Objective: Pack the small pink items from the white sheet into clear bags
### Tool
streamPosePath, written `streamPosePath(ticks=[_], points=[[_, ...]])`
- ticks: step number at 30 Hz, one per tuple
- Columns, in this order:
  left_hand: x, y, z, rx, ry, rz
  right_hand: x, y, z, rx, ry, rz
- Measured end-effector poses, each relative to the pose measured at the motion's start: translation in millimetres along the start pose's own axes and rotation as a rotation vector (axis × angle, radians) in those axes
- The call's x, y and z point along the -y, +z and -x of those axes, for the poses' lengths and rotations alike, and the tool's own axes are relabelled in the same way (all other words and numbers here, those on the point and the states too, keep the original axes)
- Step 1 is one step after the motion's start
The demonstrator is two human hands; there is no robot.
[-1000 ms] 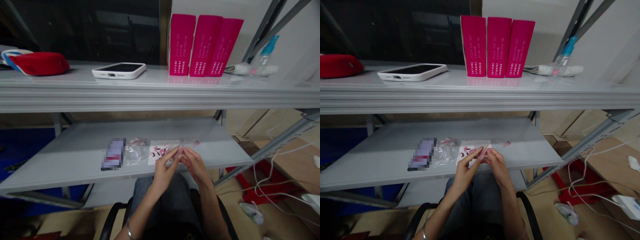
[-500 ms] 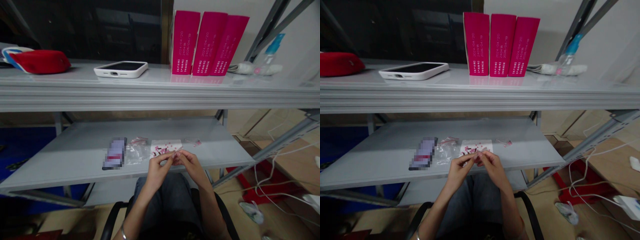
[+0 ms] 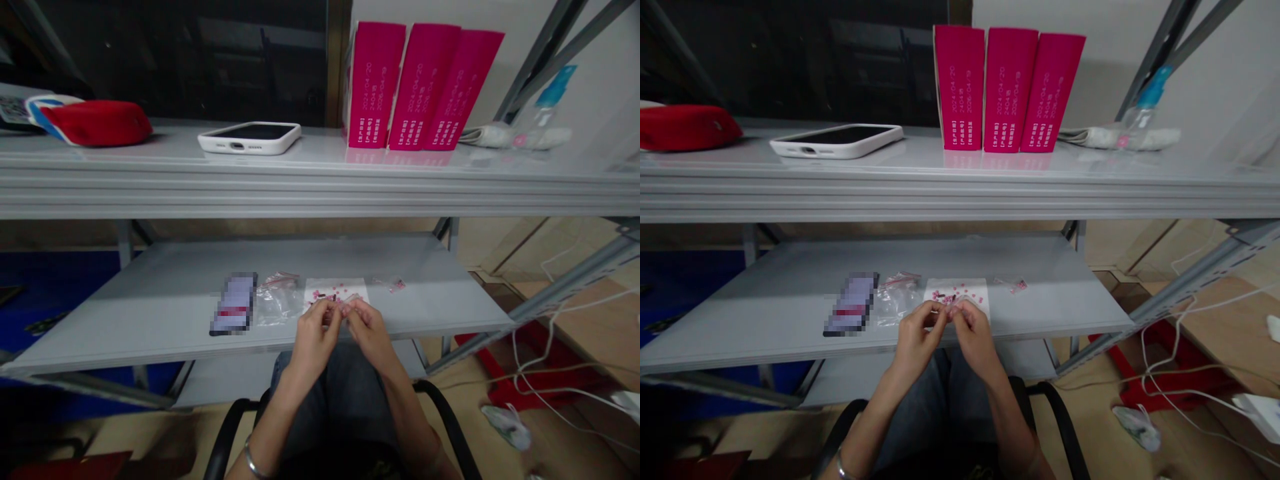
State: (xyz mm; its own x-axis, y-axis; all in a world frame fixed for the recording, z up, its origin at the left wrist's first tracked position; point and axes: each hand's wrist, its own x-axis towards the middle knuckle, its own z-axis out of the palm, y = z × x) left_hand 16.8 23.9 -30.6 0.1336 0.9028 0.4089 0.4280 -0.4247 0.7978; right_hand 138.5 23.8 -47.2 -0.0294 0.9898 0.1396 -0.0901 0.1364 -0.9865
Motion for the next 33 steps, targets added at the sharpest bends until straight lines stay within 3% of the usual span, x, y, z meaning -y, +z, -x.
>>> streamPosePath(ticks=[6,11,14,20,23,28,33], points=[[5.2,11.9,3.0,-0.107,-0.078,-0.053,-4.2,17.0,7.9,-0.093,-0.001,-0.045],[11.1,2.5,-2.6,-0.176,-0.116,-0.028,-6.1,23.7,17.8,-0.071,0.01,0.057],[15.3,-2.1,-1.4,-0.127,-0.072,-0.001,-11.0,21.7,16.9,-0.109,0.017,0.092],[23.3,-2.4,4.7,0.119,0.095,-0.132,-16.6,18.4,15.2,-0.147,-0.021,0.129],[24.0,-3.4,3.1,0.13,0.105,-0.14,-18.6,20.3,19.2,-0.151,0.0,0.115],[23.6,-6.8,0.2,0.068,0.123,-0.182,-24.9,17.0,20.8,-0.129,0.274,-0.154],[22.2,-6.6,1.9,0.133,0.17,-0.252,-29.0,6.6,12.0,0.037,0.556,-0.671]])
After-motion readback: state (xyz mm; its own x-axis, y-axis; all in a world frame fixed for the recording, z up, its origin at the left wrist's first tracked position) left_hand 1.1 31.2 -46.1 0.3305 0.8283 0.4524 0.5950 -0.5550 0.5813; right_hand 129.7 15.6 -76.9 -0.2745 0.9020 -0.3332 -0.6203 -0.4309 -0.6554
